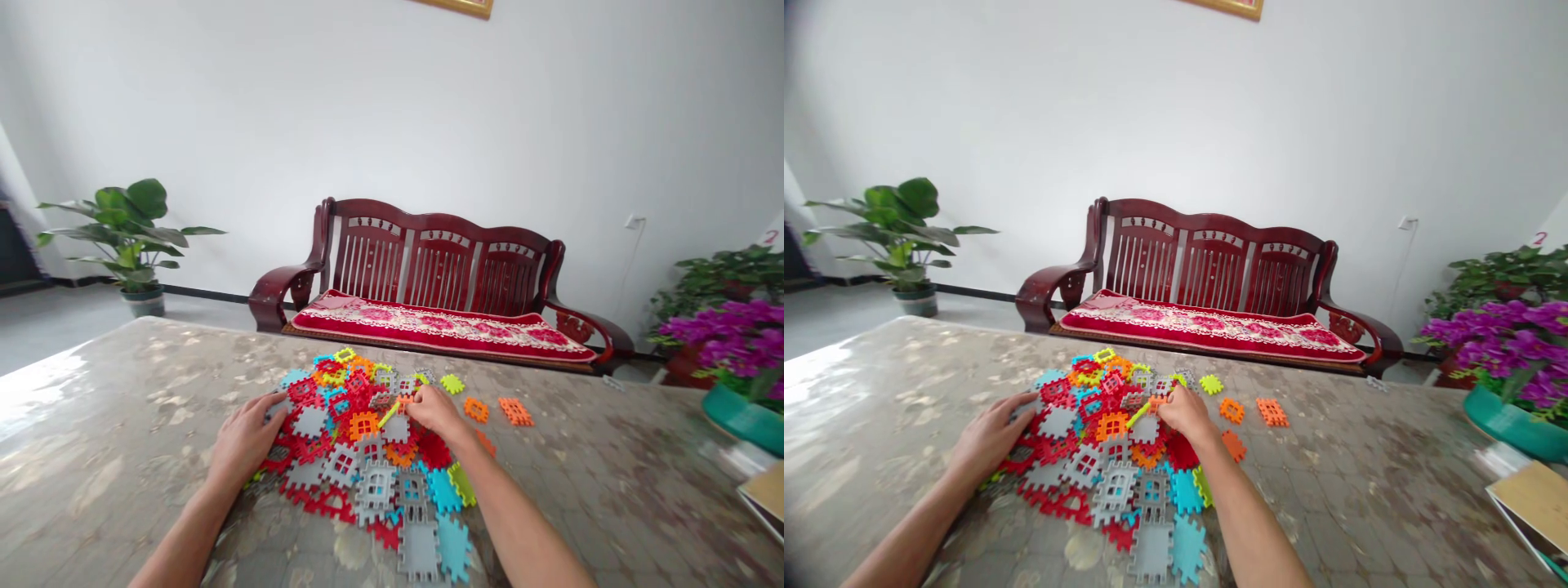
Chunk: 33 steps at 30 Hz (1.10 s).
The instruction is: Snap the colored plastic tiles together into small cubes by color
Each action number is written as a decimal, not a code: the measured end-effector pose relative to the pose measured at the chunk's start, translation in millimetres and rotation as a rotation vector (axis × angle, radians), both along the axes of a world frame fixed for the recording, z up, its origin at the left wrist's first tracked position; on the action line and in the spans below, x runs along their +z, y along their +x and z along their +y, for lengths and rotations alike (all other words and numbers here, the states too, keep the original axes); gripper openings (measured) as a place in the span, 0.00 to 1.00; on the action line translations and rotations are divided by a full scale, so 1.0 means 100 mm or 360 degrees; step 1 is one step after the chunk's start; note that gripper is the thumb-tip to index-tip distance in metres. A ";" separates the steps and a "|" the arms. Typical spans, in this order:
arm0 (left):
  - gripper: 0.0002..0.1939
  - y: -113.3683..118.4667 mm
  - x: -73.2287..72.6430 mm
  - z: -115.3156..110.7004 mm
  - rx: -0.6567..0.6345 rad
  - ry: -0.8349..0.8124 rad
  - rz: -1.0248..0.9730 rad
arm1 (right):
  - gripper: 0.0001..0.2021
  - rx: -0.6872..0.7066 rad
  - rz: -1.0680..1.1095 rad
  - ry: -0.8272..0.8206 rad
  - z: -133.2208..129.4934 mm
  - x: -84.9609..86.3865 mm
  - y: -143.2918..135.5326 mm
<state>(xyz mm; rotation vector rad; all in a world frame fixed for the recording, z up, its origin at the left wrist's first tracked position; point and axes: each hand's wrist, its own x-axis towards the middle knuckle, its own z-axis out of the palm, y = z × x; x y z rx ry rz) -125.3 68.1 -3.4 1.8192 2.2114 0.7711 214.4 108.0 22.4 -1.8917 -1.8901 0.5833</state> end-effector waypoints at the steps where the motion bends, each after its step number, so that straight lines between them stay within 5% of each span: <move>1: 0.27 0.00 0.00 0.00 0.0001 -0.0006 -0.0001 | 0.07 -0.0022 0.0051 -0.0019 0.00 -0.01 0.01; 11: 0.26 0.03 0.06 -0.03 0.0009 -0.0018 -0.0002 | 0.08 -0.0025 0.0701 -0.0056 -0.24 0.01 0.08; 16: 0.26 0.03 0.06 -0.04 0.0012 0.0015 0.0008 | 0.12 -0.0191 0.1026 0.0034 -0.30 0.06 0.39; 25: 0.27 -0.01 0.02 0.00 -0.0042 0.0020 0.0043 | 0.12 -0.0530 0.0533 0.0327 -0.32 -0.03 1.08; 33: 0.27 -0.01 0.04 -0.02 -0.0017 -0.0008 0.0054 | 0.23 -0.0231 -0.0268 0.0443 -0.44 -0.08 0.86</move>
